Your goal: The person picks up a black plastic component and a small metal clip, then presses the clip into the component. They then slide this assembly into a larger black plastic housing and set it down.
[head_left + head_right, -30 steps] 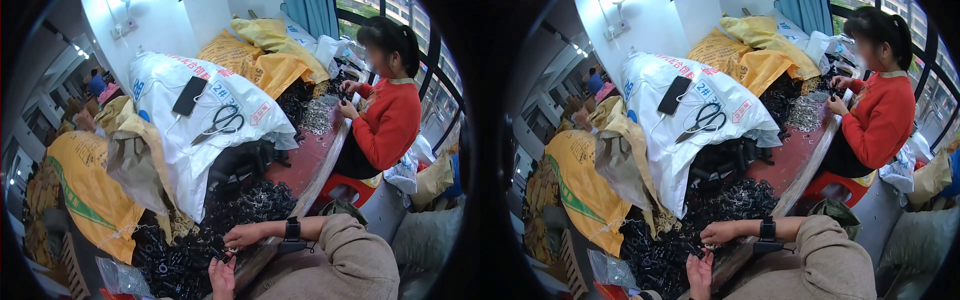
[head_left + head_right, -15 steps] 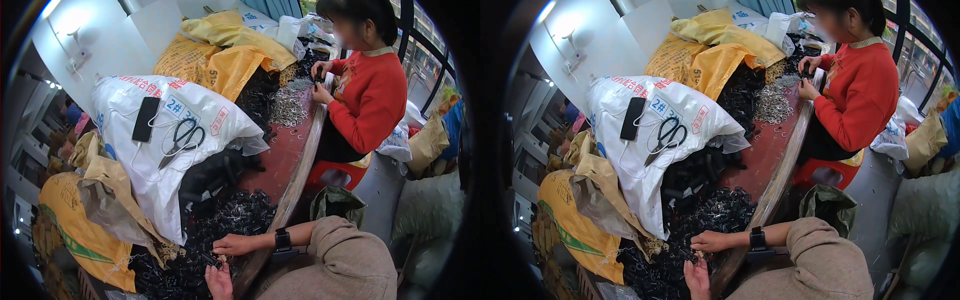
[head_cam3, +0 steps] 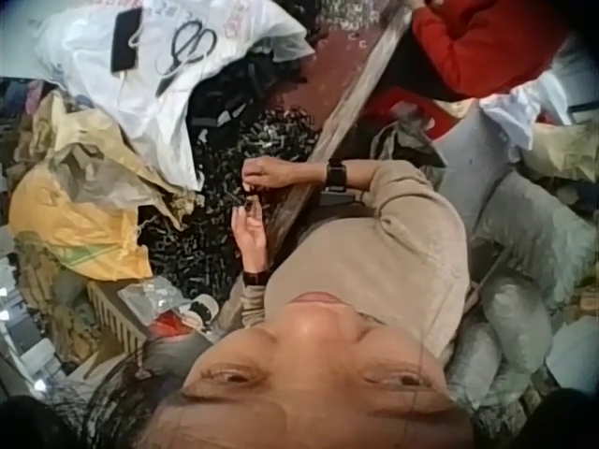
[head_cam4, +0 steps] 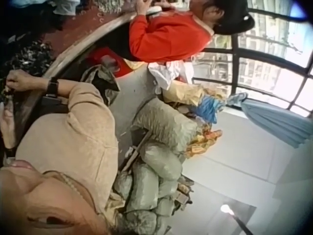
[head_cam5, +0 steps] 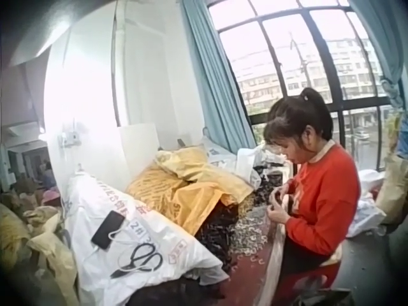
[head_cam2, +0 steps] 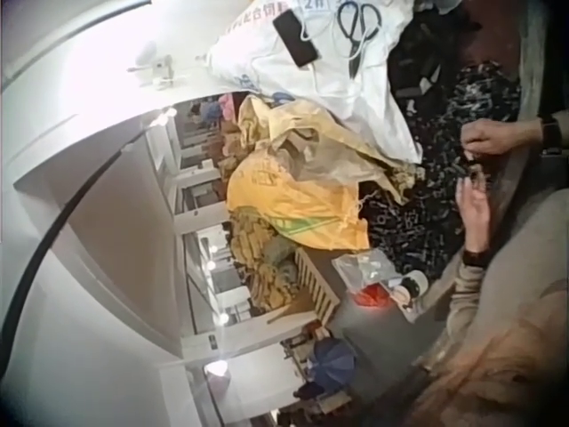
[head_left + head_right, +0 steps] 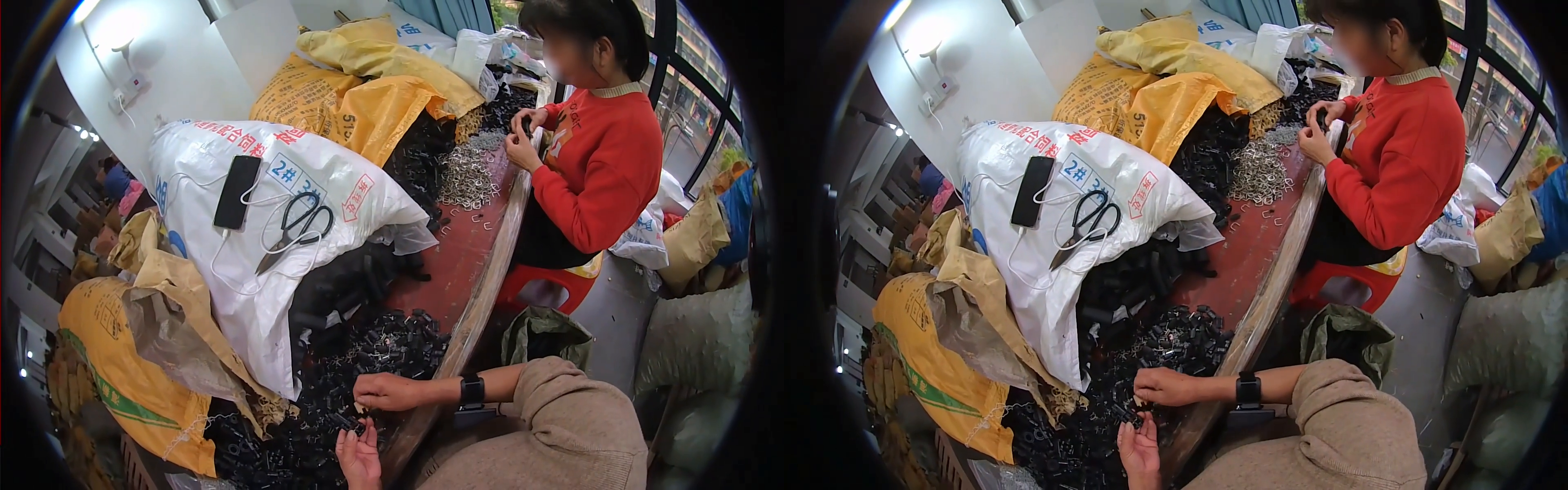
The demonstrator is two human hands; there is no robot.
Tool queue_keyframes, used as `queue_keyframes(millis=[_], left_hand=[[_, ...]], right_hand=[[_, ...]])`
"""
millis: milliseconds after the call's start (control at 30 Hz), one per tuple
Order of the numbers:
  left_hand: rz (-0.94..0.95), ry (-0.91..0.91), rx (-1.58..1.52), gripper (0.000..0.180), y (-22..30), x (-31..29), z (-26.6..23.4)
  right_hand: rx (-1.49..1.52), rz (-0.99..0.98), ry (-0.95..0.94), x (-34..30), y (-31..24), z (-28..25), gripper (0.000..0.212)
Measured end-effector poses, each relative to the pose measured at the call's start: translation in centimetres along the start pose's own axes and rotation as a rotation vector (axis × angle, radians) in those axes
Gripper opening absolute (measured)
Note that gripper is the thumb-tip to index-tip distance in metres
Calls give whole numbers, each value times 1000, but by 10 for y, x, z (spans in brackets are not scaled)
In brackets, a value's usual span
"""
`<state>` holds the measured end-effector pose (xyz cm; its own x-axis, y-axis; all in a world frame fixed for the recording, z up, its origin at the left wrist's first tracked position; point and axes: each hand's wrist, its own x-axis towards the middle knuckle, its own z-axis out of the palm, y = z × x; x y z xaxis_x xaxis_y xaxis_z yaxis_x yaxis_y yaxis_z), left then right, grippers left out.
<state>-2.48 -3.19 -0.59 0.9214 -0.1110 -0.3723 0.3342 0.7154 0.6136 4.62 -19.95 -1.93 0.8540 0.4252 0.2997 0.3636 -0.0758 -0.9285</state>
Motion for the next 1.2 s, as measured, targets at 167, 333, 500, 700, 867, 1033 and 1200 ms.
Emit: queue_keyframes(millis=[167,333,500,700,867,1033,1200], left_hand=[[-15,16,-11,22,0,-4,-22],[-79,-37,-12,24,2,-9,-20],[-107,-76,-33,23,4,-16,-26],[-124,-158,-97,24,6,-21,-24],[-149,-76,-20,22,8,-19,-17],[-92,-44,31,23,13,-20,-7],[-153,-50,-10,22,9,-11,-9]], right_hand=[[120,-172,-33,1,-29,-4,18],[-15,-260,-108,-3,-37,11,19],[-24,-231,-172,-3,-37,21,18],[9,-165,-151,-7,-46,25,18],[23,-27,-94,-13,-47,8,22],[-870,-26,290,-31,-22,-61,23],[-1037,232,152,-50,2,-89,15]])
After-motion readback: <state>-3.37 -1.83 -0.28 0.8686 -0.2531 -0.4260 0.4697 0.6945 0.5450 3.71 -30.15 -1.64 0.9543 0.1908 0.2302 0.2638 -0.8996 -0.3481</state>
